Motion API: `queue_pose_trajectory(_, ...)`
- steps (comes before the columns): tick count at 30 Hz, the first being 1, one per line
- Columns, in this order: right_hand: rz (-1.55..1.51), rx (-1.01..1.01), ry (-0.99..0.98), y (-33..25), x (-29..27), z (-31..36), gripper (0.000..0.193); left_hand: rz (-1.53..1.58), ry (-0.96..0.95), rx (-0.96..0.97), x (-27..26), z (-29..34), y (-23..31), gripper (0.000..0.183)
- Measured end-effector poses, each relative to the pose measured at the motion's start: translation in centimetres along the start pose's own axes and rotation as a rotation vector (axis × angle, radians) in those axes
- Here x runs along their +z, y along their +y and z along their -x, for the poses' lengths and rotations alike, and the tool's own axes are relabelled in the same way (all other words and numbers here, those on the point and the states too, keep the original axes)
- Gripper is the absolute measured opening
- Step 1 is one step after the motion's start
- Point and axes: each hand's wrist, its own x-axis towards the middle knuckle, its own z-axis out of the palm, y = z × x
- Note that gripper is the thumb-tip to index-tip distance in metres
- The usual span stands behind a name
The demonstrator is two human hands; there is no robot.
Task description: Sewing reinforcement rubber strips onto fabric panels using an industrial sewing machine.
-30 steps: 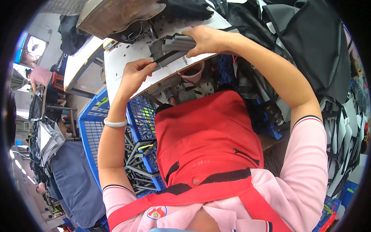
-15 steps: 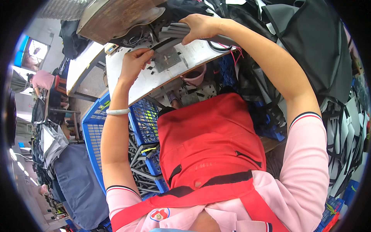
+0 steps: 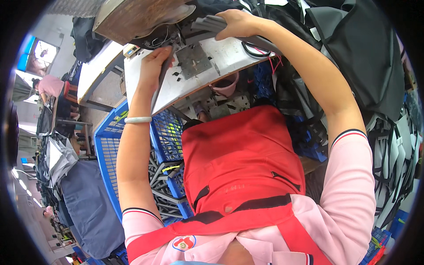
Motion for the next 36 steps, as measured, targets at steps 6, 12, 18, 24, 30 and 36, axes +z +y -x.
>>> queue_pose_trajectory(6, 0.171, -0.372, -0.128, -7.3, 4.7, 5.3, 0.031, -0.484, -0.231, -0.011, 0.2, 2.0, 0.1, 0.027)
queue_pose_trajectory(12, 0.416, -0.687, -0.135, -11.6, 13.3, 8.1, 0.013, -0.297, -0.385, -0.013, 5.6, 3.4, 2.2, 0.024)
queue_pose_trajectory(18, 0.114, -0.201, -0.336, -7.2, 4.8, 6.0, 0.054, -0.26, -0.419, -0.287, -0.1, 5.9, -1.7, 0.03)
queue_pose_trajectory(24, -0.14, -0.06, -0.265, -2.9, 1.0, 6.1, 0.067, -0.146, -0.376, -0.29, -1.0, 7.2, -0.2, 0.027)
queue_pose_trajectory(30, -0.109, -0.025, -0.224, -2.2, -0.1, 4.4, 0.067, -0.57, -0.125, 0.17, 0.2, 5.3, 1.1, 0.029)
queue_pose_trajectory(36, -0.183, -0.009, -0.162, -1.7, -0.3, 2.7, 0.063, -0.51, -0.132, 0.08, 0.0, 3.1, 1.7, 0.027)
